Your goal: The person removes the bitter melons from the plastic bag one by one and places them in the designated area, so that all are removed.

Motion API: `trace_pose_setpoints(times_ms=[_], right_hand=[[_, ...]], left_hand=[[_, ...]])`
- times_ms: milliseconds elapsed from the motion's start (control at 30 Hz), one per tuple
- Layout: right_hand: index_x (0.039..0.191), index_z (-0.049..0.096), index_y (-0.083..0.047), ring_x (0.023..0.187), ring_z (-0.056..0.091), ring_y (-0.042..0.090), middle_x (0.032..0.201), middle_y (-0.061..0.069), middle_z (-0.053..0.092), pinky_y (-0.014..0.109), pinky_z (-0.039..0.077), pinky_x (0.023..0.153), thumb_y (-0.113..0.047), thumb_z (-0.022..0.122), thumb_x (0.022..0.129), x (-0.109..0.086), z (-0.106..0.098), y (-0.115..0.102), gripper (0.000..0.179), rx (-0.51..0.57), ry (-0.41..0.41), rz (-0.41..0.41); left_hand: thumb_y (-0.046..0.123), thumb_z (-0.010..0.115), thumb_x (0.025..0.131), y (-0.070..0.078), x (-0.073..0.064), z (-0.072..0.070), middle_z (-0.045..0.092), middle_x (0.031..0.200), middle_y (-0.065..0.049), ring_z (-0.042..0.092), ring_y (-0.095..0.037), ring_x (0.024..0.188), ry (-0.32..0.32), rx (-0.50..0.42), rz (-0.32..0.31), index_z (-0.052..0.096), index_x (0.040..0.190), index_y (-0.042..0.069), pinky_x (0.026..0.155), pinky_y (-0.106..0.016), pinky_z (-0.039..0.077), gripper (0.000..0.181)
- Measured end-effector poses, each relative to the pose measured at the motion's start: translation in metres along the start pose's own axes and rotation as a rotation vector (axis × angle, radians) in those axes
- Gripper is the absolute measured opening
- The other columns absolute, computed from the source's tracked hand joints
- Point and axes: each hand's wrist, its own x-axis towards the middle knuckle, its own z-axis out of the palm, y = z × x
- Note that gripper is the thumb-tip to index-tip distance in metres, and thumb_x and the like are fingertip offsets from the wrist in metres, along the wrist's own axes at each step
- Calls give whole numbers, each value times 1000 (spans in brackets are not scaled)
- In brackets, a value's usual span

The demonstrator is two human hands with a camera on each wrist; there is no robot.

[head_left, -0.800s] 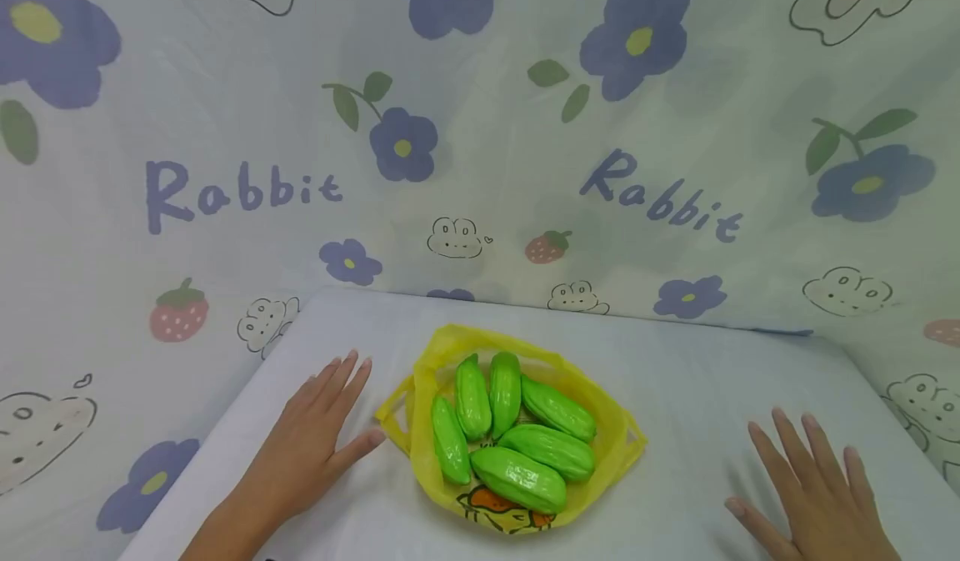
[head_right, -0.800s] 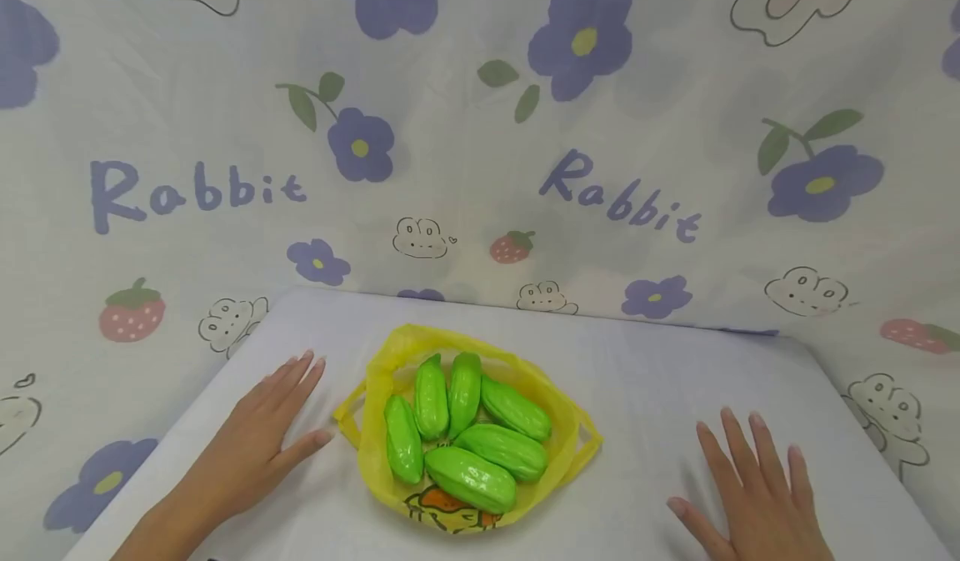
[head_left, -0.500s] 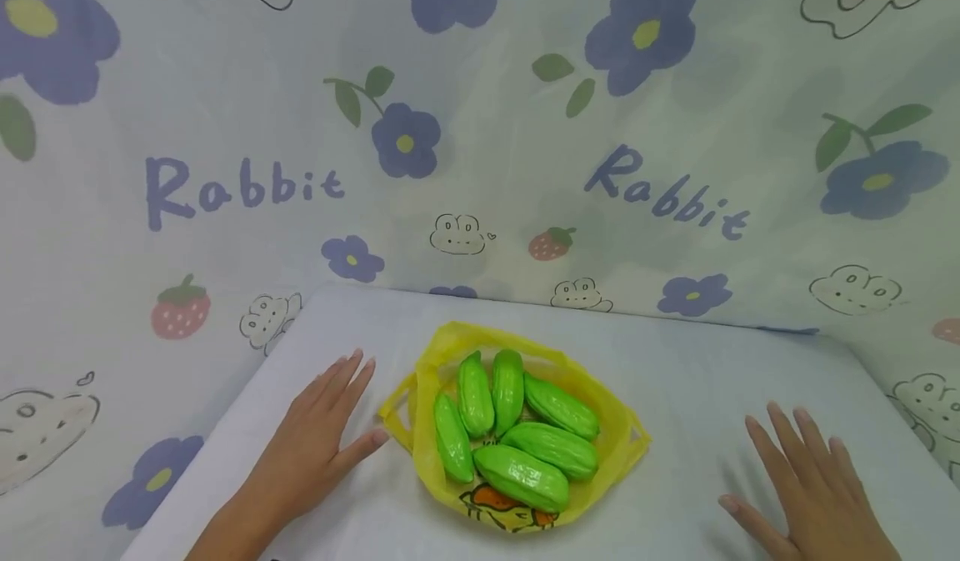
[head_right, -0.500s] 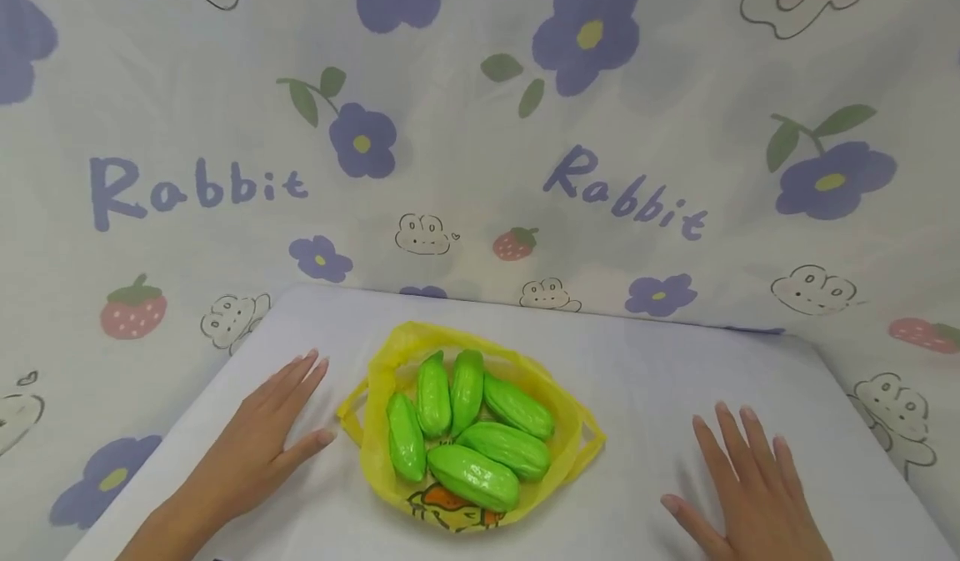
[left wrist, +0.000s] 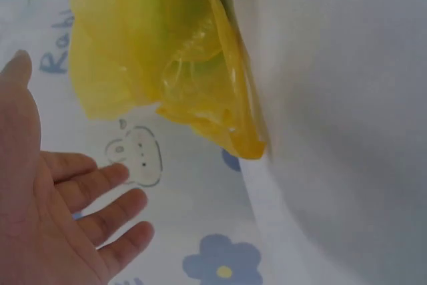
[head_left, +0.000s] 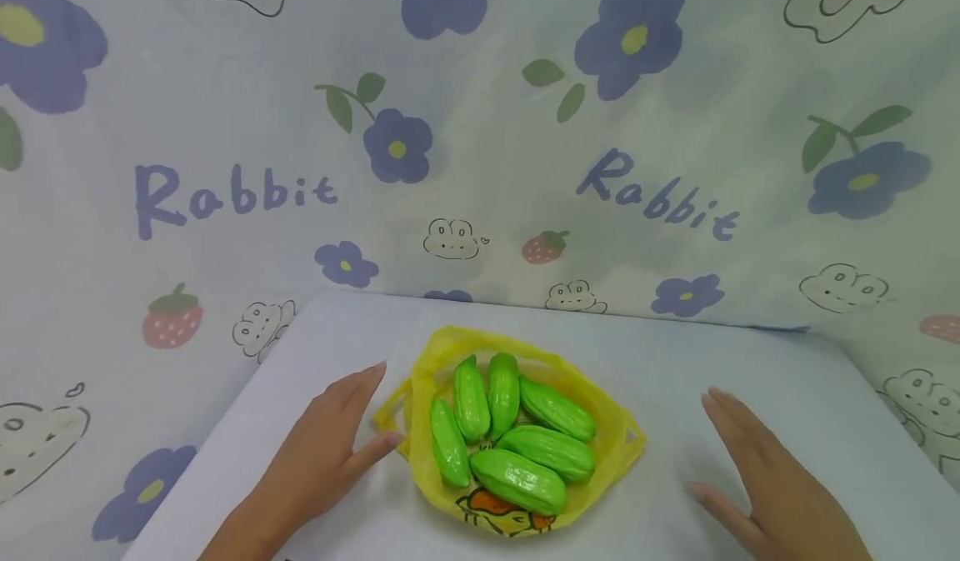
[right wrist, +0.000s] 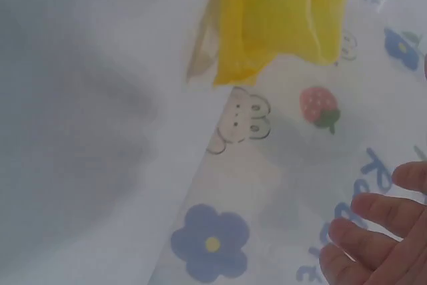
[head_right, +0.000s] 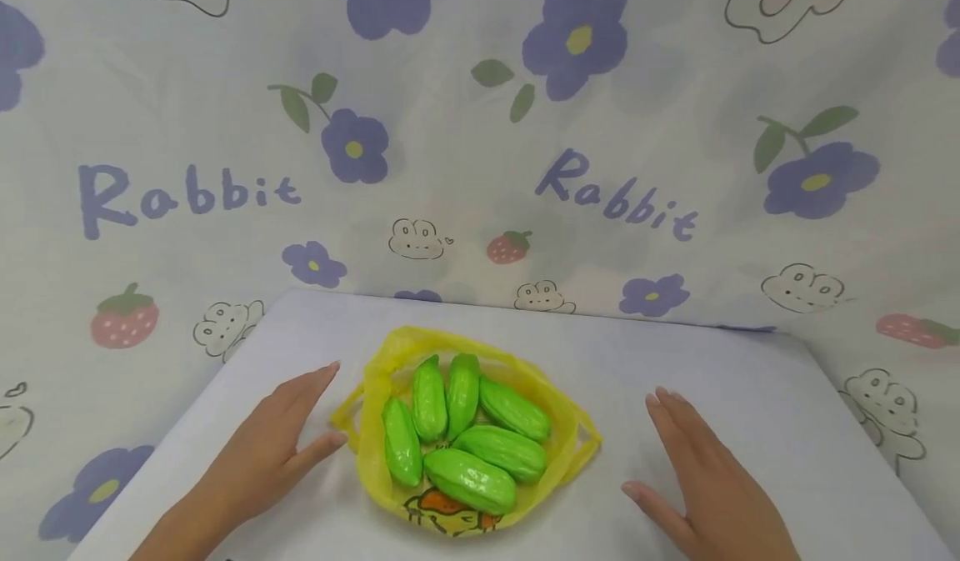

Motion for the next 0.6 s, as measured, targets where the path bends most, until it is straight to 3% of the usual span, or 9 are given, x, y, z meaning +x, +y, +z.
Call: trace_pose_setpoints(times_ms=[67,133,200,333,467,600], right_hand=[[168,18,-24,138,48,31,163,9,39,36,32,119,-54,85,83,4,-2,-6,112,1,-13,14],[166,26,-23,133,55,31,158,9,47,48,49,104,-54,87,81,9,-3,-12,109,11,5,6],[161,38,-19,127,60,30,153,8,54,47,57,92,-49,91,78,14,-3,-18,103,23,40,-28],[150,55,-14,121,65,25,145,4,60,44,60,84,-35,94,76,24,-2,-31,86,68,79,-109],[144,61,-17,120,67,19,139,-5,65,43,59,89,-33,91,82,31,2,-46,71,171,39,-144],[140,64,-18,116,69,16,134,-7,68,40,59,89,-38,85,89,38,5,-56,58,242,4,-191]], left_hand=[[68,56,99,3,3,1,41,163,-9,38,-34,148,-4,1,2,30,165,14,117,-58,32,89],[71,55,98,7,7,2,44,161,-9,39,-33,147,0,3,6,34,163,14,117,-57,33,89],[71,55,98,14,11,2,51,154,-11,46,-34,142,-1,4,-10,44,158,12,114,-57,38,85],[60,63,100,29,15,1,71,117,1,65,-21,108,-32,-60,-114,69,124,15,94,-46,53,52],[56,66,100,41,15,2,64,83,15,57,-6,77,-72,-172,-216,70,99,22,71,-32,51,33],[58,68,97,47,13,2,58,74,14,51,-6,67,-66,-183,-240,67,95,21,63,-29,46,37]])
